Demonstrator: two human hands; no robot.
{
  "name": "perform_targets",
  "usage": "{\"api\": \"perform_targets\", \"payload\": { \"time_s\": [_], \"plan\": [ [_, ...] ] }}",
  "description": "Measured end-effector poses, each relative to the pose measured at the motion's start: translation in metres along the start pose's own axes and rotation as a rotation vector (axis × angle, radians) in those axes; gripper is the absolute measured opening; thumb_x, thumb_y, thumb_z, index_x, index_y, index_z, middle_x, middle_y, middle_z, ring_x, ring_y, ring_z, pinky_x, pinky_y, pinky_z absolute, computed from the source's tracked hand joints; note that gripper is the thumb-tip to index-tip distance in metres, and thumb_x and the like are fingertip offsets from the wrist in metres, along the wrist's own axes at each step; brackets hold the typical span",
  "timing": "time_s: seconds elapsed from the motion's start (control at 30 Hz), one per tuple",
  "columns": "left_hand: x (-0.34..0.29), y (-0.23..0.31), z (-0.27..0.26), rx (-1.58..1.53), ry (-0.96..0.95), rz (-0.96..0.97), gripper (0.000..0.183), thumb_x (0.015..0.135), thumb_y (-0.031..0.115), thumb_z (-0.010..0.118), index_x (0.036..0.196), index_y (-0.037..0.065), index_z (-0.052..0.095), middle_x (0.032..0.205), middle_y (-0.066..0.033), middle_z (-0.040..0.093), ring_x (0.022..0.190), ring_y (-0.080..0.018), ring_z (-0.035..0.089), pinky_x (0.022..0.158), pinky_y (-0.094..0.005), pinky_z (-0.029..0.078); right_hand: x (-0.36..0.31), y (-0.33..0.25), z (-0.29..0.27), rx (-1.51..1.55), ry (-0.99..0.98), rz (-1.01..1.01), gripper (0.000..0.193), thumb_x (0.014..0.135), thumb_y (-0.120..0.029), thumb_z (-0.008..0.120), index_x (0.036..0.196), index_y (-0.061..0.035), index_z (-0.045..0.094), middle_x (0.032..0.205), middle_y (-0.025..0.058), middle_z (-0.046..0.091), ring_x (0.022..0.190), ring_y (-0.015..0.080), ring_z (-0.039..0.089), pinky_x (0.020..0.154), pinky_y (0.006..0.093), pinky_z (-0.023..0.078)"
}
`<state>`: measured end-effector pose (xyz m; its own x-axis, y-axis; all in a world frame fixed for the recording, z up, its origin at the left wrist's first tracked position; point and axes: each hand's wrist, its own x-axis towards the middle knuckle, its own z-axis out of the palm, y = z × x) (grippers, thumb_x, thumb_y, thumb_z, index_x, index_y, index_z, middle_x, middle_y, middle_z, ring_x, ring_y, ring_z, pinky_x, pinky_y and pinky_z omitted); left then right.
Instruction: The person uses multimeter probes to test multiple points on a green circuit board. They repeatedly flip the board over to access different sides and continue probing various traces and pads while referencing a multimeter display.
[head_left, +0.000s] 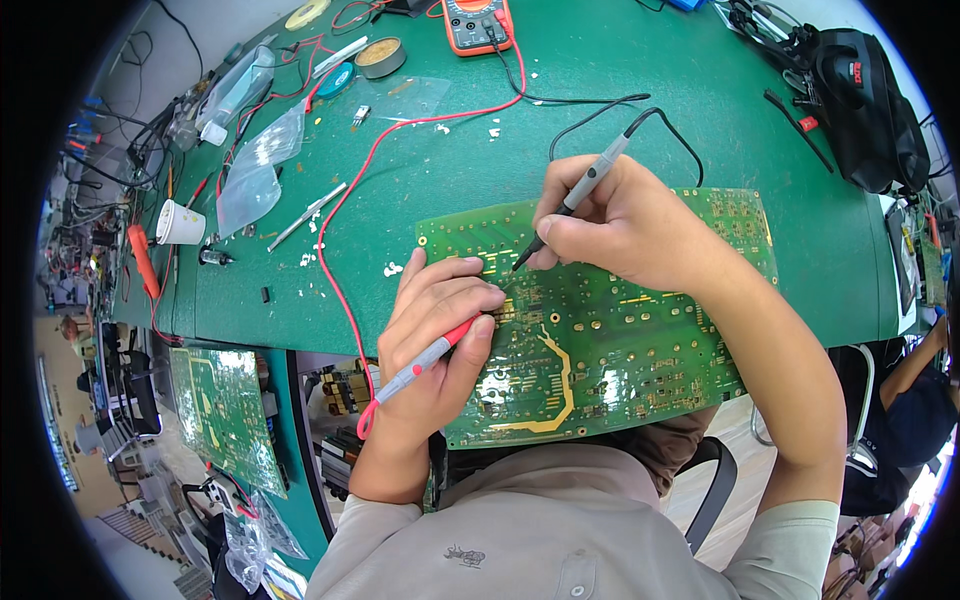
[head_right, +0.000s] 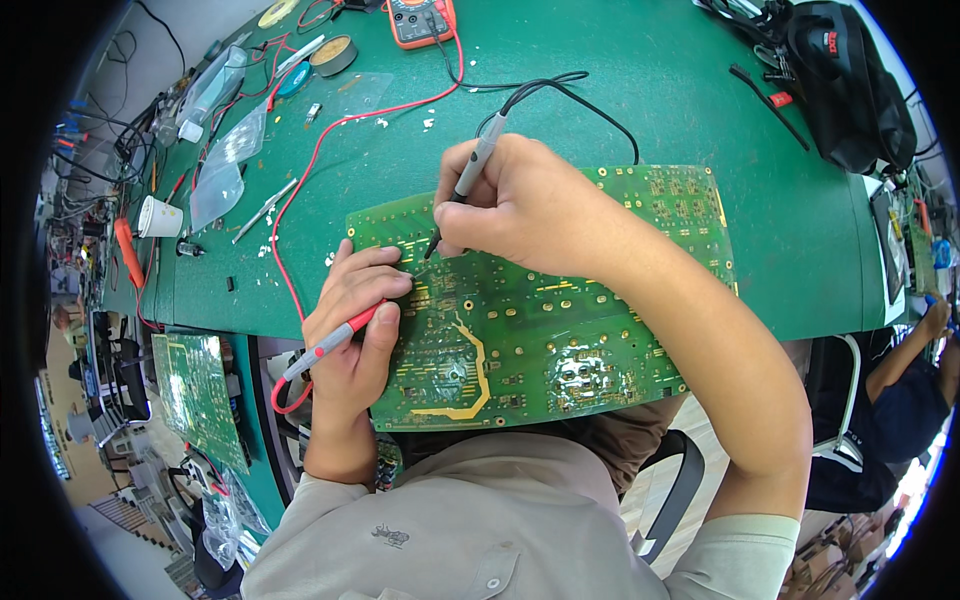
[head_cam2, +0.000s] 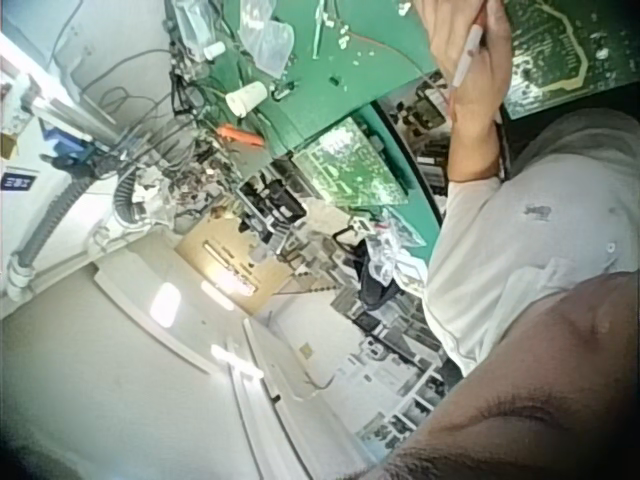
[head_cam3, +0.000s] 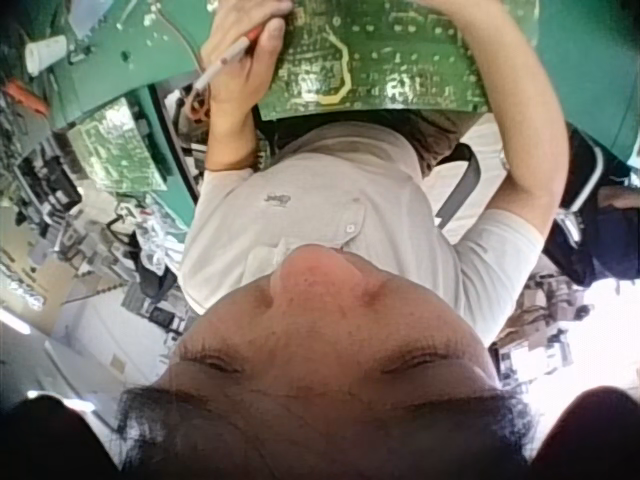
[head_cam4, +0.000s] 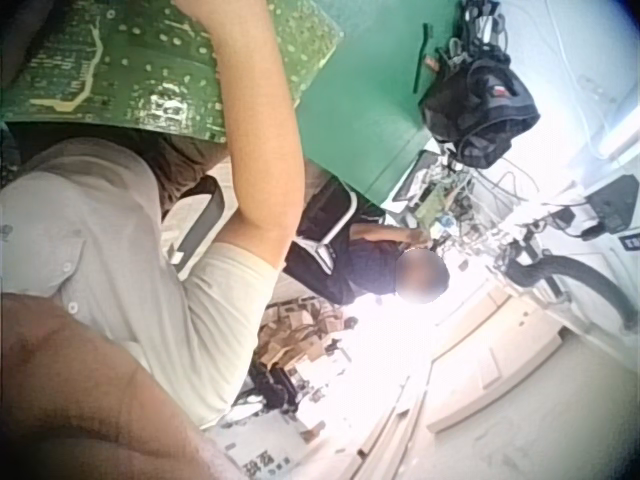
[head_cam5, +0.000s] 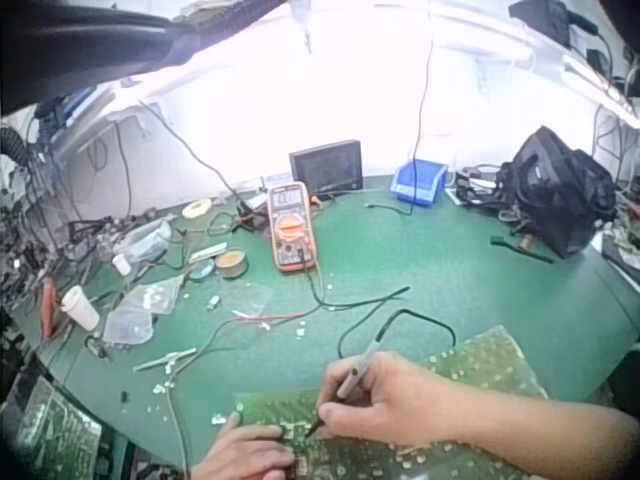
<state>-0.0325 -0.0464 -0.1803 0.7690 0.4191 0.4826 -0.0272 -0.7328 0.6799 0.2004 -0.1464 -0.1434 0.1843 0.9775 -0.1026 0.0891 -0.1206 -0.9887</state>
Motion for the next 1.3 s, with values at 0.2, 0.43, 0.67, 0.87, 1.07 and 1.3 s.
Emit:
{"api": "perform_targets", "payload": {
  "time_s": [0.2, 0.43, 0.67, 0.87, 1.07, 1.3],
  "plan": [
    [0.000, 0.000, 0.000, 0.001, -0.003, -0.005, 0.016, 0.091, 0.007, 0.072, 0.107, 0.006, 0.076, 0.104, -0.0103, 0.076, 0.117, -0.0345, 0.069, 0.117, -0.0613, 0.035, -0.001, -0.001, -0.001, -0.032, 0.006, 0.006, 0.015, 0.093, -0.014, 0.066, 0.091, 0.0009, 0.067, 0.079, 0.0106, 0.076, 0.074, 0.0125, 0.072, 0.066, 0.0281, 0.052],
    [-0.001, 0.000, 0.000, -0.009, -0.003, -0.014, 0.016, 0.092, 0.007, 0.072, 0.107, 0.006, 0.076, 0.103, -0.0104, 0.076, 0.117, -0.0346, 0.069, 0.117, -0.0613, 0.035, -0.001, -0.003, -0.001, -0.032, 0.006, 0.001, 0.015, 0.093, -0.014, 0.067, 0.090, 0.0011, 0.068, 0.079, 0.0103, 0.076, 0.074, 0.0129, 0.072, 0.067, 0.0283, 0.053],
    [0.000, 0.000, 0.000, -0.014, -0.008, -0.012, 0.016, 0.092, 0.008, 0.072, 0.108, 0.007, 0.076, 0.104, -0.0099, 0.076, 0.117, -0.0345, 0.069, 0.117, -0.0609, 0.035, 0.000, -0.002, -0.001, -0.028, 0.002, 0.005, 0.015, 0.092, -0.014, 0.067, 0.089, 0.0013, 0.068, 0.078, 0.0103, 0.076, 0.073, 0.0127, 0.071, 0.067, 0.0287, 0.053],
    [0.008, 0.008, -0.006, 0.039, -0.069, -0.051, 0.014, 0.092, 0.008, 0.073, 0.106, 0.007, 0.075, 0.106, -0.0097, 0.074, 0.115, -0.0333, 0.069, 0.115, -0.0595, 0.038, 0.001, -0.008, -0.004, -0.057, -0.022, 0.024, 0.016, 0.093, -0.014, 0.067, 0.089, 0.0014, 0.067, 0.078, 0.0106, 0.076, 0.072, 0.0127, 0.071, 0.066, 0.0291, 0.053],
    [0.018, 0.015, -0.010, 0.067, -0.105, -0.033, 0.012, 0.092, 0.008, 0.071, 0.103, 0.007, 0.073, 0.104, -0.0103, 0.073, 0.110, -0.0312, 0.068, 0.110, -0.0554, 0.042, 0.000, -0.011, -0.003, -0.053, -0.036, 0.036, 0.016, 0.093, -0.014, 0.066, 0.089, 0.0016, 0.066, 0.078, 0.0109, 0.076, 0.071, 0.0119, 0.071, 0.065, 0.0285, 0.052],
    [0.030, 0.020, -0.011, 0.104, -0.125, -0.028, 0.011, 0.091, 0.006, 0.068, 0.100, 0.003, 0.073, 0.099, -0.0125, 0.073, 0.104, -0.0330, 0.068, 0.099, -0.0451, 0.048, 0.005, -0.007, -0.002, -0.037, -0.045, 0.003, 0.015, 0.093, -0.013, 0.066, 0.089, 0.0013, 0.067, 0.078, 0.0107, 0.076, 0.072, 0.0119, 0.071, 0.066, 0.0287, 0.053]
  ]
}}
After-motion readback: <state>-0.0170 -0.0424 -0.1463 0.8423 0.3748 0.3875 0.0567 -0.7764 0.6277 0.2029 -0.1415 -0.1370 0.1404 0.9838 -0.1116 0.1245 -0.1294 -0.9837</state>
